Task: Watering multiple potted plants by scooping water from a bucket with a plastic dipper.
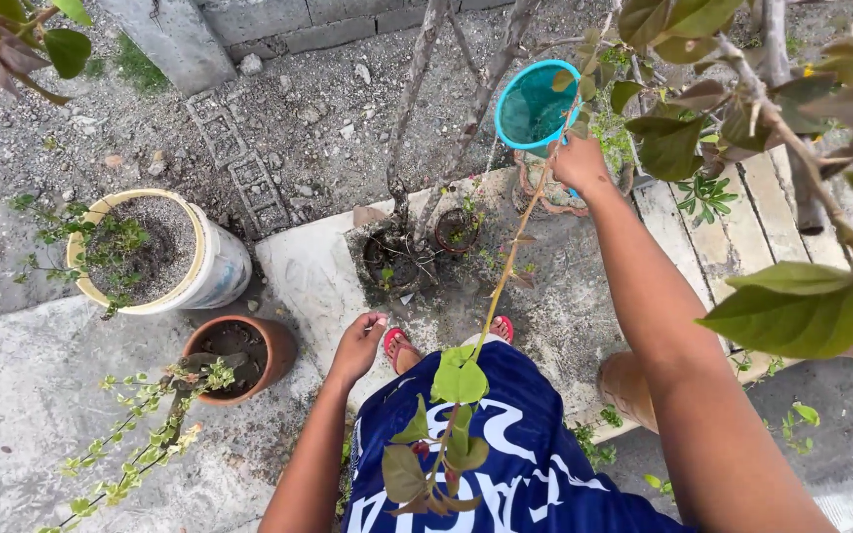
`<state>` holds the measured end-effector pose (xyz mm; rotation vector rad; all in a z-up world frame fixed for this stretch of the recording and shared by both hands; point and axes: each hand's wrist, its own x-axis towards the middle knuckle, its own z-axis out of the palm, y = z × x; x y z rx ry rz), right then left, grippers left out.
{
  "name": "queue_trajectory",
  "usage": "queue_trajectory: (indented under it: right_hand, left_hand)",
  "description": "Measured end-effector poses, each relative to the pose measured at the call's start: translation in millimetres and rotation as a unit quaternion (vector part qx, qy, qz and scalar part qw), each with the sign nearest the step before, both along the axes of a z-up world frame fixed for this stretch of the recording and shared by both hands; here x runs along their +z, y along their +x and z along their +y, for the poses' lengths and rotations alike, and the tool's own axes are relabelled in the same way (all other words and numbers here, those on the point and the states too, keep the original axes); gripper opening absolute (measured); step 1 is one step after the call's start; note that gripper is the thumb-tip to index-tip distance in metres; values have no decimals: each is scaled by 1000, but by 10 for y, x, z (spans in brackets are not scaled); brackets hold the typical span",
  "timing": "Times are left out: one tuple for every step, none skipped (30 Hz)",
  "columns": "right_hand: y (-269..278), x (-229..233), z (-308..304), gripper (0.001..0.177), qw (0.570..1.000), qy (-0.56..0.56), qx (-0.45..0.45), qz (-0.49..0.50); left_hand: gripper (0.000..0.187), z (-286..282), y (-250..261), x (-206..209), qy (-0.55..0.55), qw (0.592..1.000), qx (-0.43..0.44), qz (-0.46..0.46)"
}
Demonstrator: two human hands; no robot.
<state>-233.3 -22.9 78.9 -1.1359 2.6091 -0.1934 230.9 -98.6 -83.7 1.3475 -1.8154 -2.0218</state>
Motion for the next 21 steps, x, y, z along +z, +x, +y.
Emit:
queue_trajectory:
  right_hand:
    - [-64, -62, 13, 32, 1000, 1, 0, 0]
    - [-130, -123, 27, 29, 995, -63, -57, -54]
    - [-197, -186, 37, 27, 980, -128, -113, -107]
    - [-251, -233, 84, 27, 980, -127, -113, -107]
    - [-305, -278, 134, 28, 977, -127, -129, -108]
    - [-360, -321, 185, 31, 975, -126, -146, -110]
    - [-292, -261, 215, 31, 975, -126, -145, -109]
    - [-224, -200, 245, 31, 978, -121, -141, -99]
    - [-151, -143, 277, 36, 980, -116, -135, -88]
    - [-192, -184, 333, 36, 980, -115, -135, -88]
    - [-228, -232, 377, 38, 984, -105, -124, -76]
    - [-263, -280, 421, 41, 987, -95, -113, -63]
    - [-292, -332, 460, 41, 988, -94, -108, -63]
    - [-321, -381, 499, 40, 990, -86, -99, -54]
    - [-357, -433, 521, 40, 992, -79, -88, -45]
    - [-328, -456, 570, 40, 993, -78, -81, -45]
    - [-306, -481, 602, 38, 992, -80, -75, -59]
    - [-282, -504, 636, 36, 992, -82, -69, -72]
    - [-174, -405, 627, 36, 992, -81, -54, -75]
    - [-63, -304, 624, 38, 993, -50, -57, -94]
    - [45, -221, 585, 41, 992, -19, -55, -113]
  left_hand:
    - [32, 0, -1, 13, 1, 1000, 0, 0]
    - [32, 1, -4, 26, 1, 1000, -5, -2]
    - [32, -7, -9, 39, 1, 1000, -10, -3]
    - [32, -8, -8, 60, 1, 1000, -10, -3]
    - [32, -7, -9, 82, 2, 1000, -12, -2]
    - [32, -5, -10, 104, 3, 1000, -14, -2]
    - [32, -12, -21, 125, 3, 1000, -14, -1]
    - [33, -19, -33, 147, 2, 1000, -15, 1]
    - [33, -16, -36, 169, 1, 1000, -16, 3]
    - [33, -25, -50, 200, 2, 1000, -15, 2]
    - [33, -24, -54, 227, 1, 1000, -16, 5]
    - [33, -23, -55, 255, 1, 1000, -17, 7]
    - [33, -27, -64, 237, 1, 1000, -12, 7]
    - [33, -30, -71, 221, -2, 1000, -15, 2]
    - [34, -29, -78, 202, -4, 1000, -16, -2]
    - [34, -24, -82, 212, -4, 1000, -9, -2]
    - [34, -9, -82, 220, -7, 1000, -7, -7]
    - [34, 8, -78, 231, -9, 1000, -5, -12]
    - [34, 40, -97, 218, -9, 1000, 10, -13]
    - [34, 71, -112, 205, -11, 1000, 15, -14]
    - [34, 99, -112, 186, -14, 999, 26, -16]
